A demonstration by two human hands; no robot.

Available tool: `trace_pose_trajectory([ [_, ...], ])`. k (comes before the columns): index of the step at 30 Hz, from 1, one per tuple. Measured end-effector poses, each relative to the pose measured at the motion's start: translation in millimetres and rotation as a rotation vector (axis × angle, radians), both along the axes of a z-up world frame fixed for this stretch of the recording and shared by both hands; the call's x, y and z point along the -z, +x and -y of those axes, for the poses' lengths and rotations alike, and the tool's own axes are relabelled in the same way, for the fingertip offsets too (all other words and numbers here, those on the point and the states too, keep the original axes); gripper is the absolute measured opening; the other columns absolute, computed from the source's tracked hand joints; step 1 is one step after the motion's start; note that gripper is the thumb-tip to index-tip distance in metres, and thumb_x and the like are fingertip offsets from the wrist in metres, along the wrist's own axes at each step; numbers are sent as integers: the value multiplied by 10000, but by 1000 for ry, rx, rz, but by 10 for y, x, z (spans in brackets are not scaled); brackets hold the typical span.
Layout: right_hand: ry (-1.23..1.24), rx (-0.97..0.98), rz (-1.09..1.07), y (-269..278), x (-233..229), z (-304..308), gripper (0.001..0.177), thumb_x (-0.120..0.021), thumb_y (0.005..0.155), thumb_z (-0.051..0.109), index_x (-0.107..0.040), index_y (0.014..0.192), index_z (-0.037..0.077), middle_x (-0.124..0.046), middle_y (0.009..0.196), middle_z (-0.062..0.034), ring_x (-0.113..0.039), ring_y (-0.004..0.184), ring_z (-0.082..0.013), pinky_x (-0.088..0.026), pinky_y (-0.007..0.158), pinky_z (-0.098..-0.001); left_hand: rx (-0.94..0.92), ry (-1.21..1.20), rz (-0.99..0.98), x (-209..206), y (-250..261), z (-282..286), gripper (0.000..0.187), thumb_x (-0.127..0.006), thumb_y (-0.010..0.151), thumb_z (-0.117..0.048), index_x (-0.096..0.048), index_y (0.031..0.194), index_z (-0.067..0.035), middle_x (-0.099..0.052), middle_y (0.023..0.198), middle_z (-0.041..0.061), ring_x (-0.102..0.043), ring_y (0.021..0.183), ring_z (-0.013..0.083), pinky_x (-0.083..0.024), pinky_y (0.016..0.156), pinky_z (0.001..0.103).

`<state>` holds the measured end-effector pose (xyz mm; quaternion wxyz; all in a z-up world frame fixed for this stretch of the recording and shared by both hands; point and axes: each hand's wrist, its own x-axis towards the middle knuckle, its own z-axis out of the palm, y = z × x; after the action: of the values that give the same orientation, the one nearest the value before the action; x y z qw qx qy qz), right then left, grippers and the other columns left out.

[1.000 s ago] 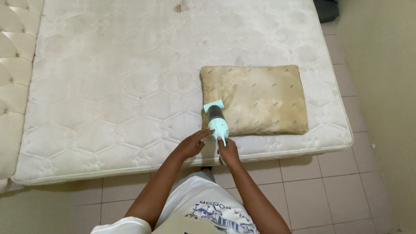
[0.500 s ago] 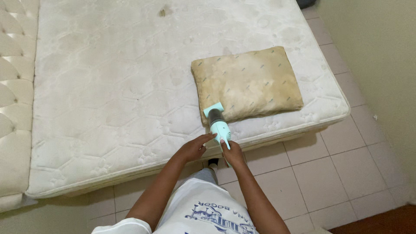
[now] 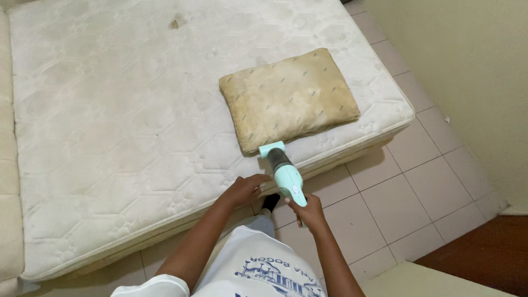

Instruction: The person uses a handheld vacuum cleaner to clean a pillow placed on a mattress. They move the vacuum back and forth across the pillow surface, then briefly vacuum the mattress edge before returning to the pillow.

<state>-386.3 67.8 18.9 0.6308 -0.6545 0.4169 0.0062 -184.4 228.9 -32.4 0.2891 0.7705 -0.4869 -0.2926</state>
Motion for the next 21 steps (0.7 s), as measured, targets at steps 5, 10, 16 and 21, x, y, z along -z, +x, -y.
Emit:
trace_pose_trajectory([
  [5,17,116,70,-294,-114,83,162,-740,849,73,-672,895,-67,-563,554,-83,-461,334,-148,-377,314,-327,44,18,-51,117,-10,178,491,-607,882,-94,-624,1351,-241,-651,1392,50,-685,1128,258,-495,1002,426],
  [10,10,218,54,-365,-172,304,152,-719,860,60,-665,912,-73,-576,572,-79,-472,335,-153,-381,315,-331,89,34,-18,150,71,507,467,-618,871,-109,-637,1317,-246,-654,1371,38,-659,1177,265,-500,959,446],
  [16,10,307,138,-230,-103,842,156,-716,872,60,-661,935,-72,-581,607,-73,-489,347,-148,-399,317,-322,67,21,23,199,263,1117,371,-641,911,-151,-667,1267,-252,-669,1328,41,-628,1194,295,-486,928,487],
  [21,-20,331,104,60,-205,1435,142,-708,881,59,-666,930,-68,-575,599,-83,-486,350,-144,-393,322,-316,45,-109,-24,299,573,1783,343,-649,921,-144,-689,1251,-229,-689,1284,77,-638,1154,325,-511,961,480],
])
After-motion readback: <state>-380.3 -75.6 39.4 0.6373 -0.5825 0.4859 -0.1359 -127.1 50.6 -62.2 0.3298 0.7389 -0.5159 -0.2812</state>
